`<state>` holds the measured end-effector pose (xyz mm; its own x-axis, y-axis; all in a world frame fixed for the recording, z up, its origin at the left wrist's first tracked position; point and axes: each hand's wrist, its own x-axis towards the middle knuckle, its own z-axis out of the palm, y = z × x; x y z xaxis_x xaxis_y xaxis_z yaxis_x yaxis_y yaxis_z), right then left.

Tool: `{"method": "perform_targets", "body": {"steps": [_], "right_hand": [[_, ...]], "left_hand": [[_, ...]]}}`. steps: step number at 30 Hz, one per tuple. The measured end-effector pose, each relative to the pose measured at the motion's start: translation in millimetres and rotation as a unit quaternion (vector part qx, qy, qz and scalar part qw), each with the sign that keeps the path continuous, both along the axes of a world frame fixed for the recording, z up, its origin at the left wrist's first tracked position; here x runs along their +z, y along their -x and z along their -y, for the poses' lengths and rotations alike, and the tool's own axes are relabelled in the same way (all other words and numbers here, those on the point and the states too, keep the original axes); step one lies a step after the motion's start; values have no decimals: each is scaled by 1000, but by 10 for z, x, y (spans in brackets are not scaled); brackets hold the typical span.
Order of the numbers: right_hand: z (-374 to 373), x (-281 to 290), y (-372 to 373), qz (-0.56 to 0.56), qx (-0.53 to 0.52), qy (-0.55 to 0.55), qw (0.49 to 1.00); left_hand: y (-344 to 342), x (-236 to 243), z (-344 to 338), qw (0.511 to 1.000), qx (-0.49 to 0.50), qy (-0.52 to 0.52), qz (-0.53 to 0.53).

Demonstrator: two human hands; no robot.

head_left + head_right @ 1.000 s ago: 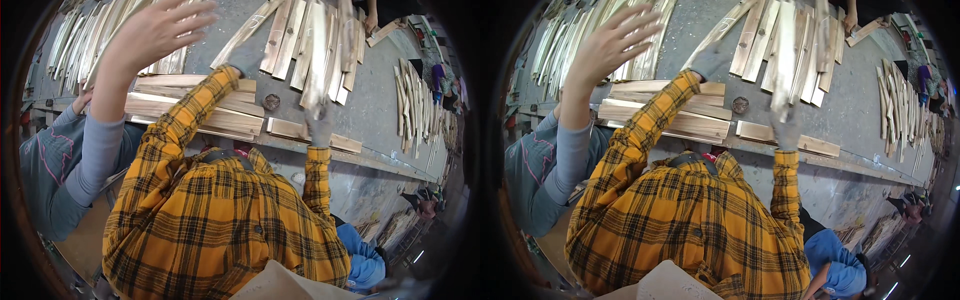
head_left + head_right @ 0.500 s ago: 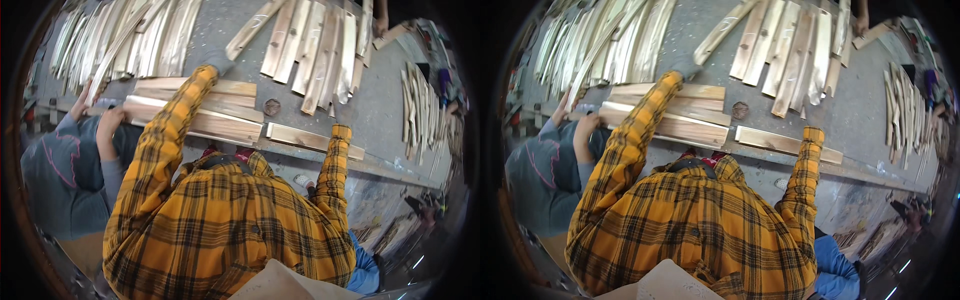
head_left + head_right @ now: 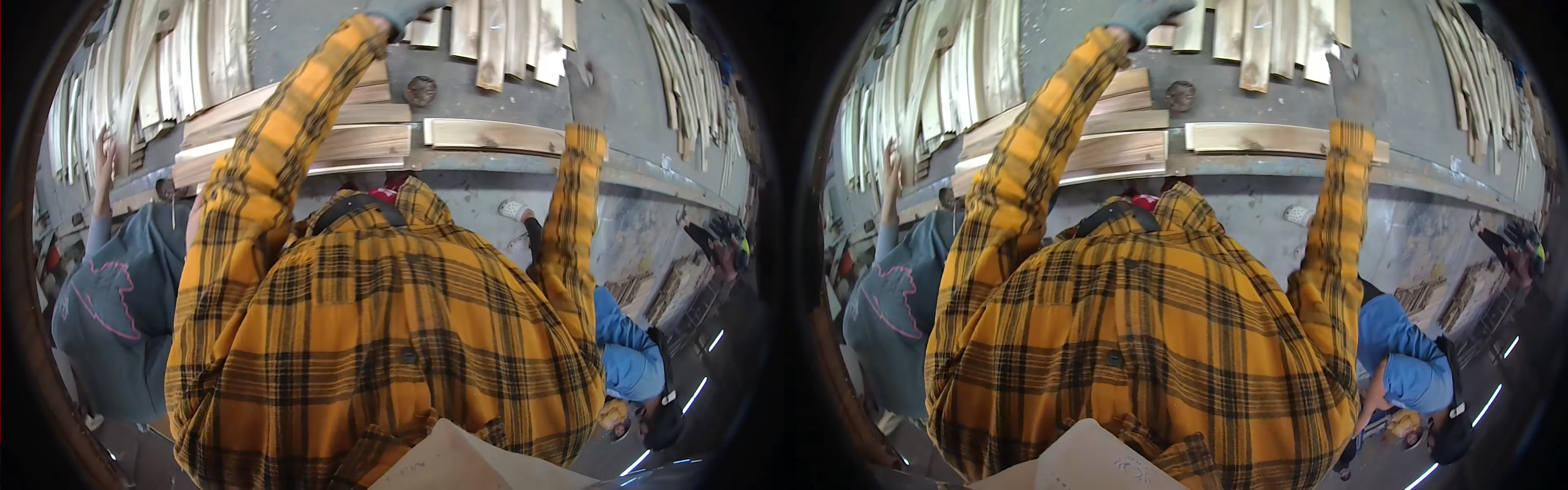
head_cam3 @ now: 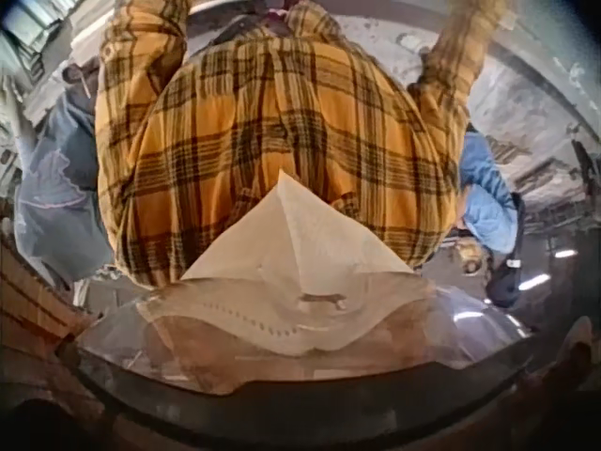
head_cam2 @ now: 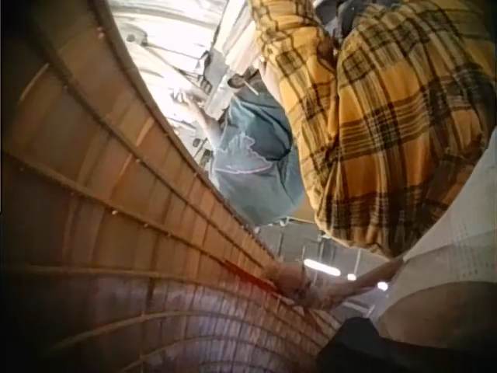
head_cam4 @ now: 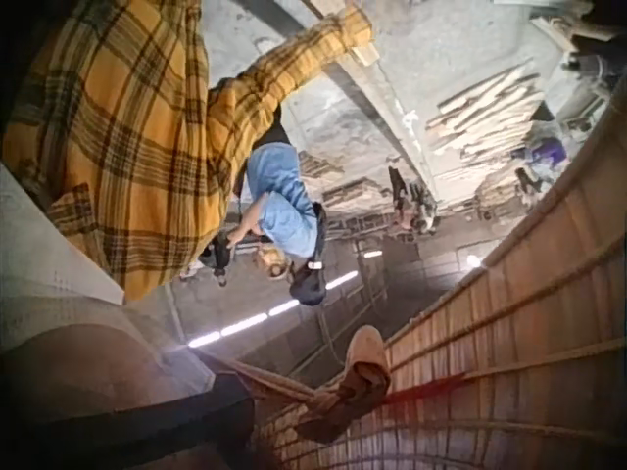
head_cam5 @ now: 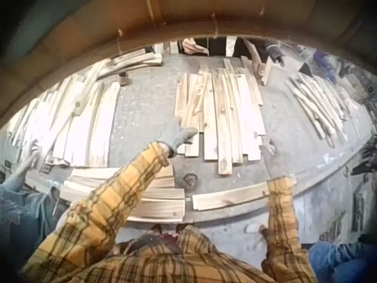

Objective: The person uses a chisel and a wooden mallet to shape and smooth the edges of wooden slats. They repeatedly strike the chisel against the wood to remove material and refine the profile of the pieces. The person handles the wood with gloved hands, adjusting the position of the slats on the workbench as they work.

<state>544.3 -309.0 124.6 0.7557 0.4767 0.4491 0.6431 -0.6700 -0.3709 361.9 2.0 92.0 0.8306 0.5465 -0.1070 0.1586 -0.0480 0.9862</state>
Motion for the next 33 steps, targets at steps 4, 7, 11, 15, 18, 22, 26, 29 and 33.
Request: {"method": "perform_targets", "body": {"steps": [4, 7, 11, 15, 18, 22, 26, 29, 33], "right_hand": [[-72, -142, 1009, -69, 232, -37, 970], [-346, -65, 1829, -162, 377, -9, 912], [-528, -124, 2240, -187, 391, 185, 882], [-547, -386, 2215, -145, 399, 244, 872], [-534, -483, 2137, -147, 392, 259, 871], [-515, -302, 1995, -154, 410, 206, 875], [-400, 8, 1880, -187, 423, 157, 872], [-210, 200, 1856, -237, 381, 138, 883], [74, 51, 1680, -411, 352, 81, 837]], "left_hand": [[474, 628, -74, 987, 88, -127, 54], [1224, 1079, 5, 964, 180, -142, 133], [2010, 1075, 327, 969, 229, -42, 88], [2448, 782, 952, 985, 117, 90, -89], [2656, 369, 1356, 974, -18, 140, -178], [2782, 233, 1441, 932, 42, 307, -190], [2694, 20, 1411, 887, 163, 427, -64], [2458, 249, 1438, 913, 140, 384, 18], [1946, 248, 1503, 943, 136, 280, 120]]}}
